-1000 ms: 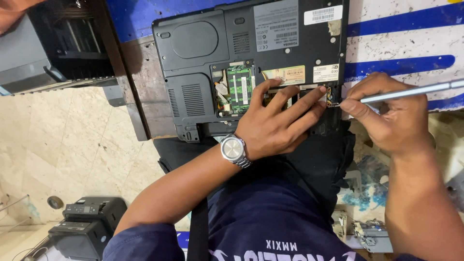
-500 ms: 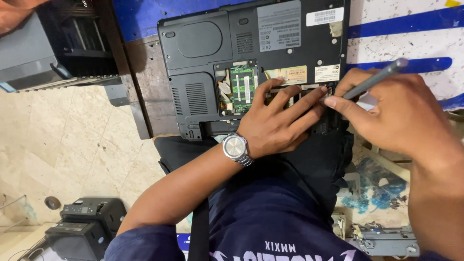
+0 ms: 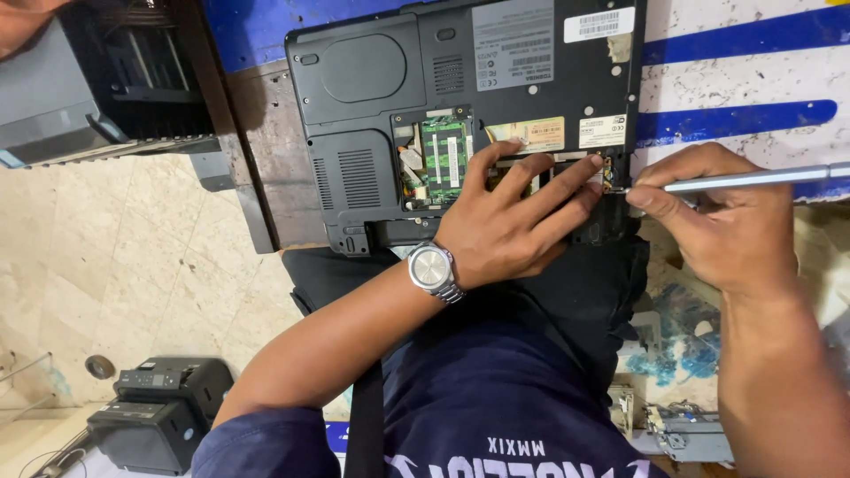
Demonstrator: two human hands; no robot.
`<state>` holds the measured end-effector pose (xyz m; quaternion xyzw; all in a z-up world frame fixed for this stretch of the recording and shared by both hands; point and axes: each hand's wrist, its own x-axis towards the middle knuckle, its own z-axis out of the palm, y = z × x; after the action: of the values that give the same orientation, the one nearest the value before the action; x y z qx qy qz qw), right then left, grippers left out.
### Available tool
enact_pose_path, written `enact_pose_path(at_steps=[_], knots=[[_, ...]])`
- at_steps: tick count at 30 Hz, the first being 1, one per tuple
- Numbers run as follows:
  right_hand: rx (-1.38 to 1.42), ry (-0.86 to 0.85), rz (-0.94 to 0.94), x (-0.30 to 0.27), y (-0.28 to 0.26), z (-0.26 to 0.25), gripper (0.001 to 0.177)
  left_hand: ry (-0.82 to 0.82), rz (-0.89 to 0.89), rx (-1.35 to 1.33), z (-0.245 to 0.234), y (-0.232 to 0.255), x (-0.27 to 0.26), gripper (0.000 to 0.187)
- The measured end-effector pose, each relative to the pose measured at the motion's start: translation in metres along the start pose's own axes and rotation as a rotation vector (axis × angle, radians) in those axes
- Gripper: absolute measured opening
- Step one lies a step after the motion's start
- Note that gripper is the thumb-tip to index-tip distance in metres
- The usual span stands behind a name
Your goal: The person opens a laptop and uses a screwdriver to remove screws from the screen bezel and the bottom case. They then flip the laptop over to access the internal components, remove the battery, and proceed to unscrew and detach the hard drive from the motherboard.
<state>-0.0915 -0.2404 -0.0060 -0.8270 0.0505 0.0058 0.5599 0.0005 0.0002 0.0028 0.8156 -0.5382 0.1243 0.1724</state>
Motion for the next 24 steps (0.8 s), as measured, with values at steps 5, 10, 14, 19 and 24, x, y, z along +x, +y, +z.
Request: enact_pose_path(at_steps=[5,10,14,19,24], knots=[[0.071,0.025,-0.072,-0.003,0.010,0.006,0.018,-0.003,0.003,0.005,0.002,0.001,-0.001,0.032],[0.067,0.055,-0.149,-0.003,0.012,0.004,0.020,-0.004,0.007,0.010,0.002,0.001,-0.002,0.033],[0.010,-0.008,-0.165,0.001,0.000,-0.003,0.021,-0.034,0.014,0.024,0.003,0.001,-0.003,0.043],[-0.018,-0.067,-0.173,0.001,-0.009,-0.006,0.023,-0.057,0.010,0.022,0.003,0.001,-0.004,0.051],[-0.051,0.024,-0.328,0.001,-0.013,0.002,0.019,-0.032,0.016,0.015,0.002,0.001,-0.002,0.043]])
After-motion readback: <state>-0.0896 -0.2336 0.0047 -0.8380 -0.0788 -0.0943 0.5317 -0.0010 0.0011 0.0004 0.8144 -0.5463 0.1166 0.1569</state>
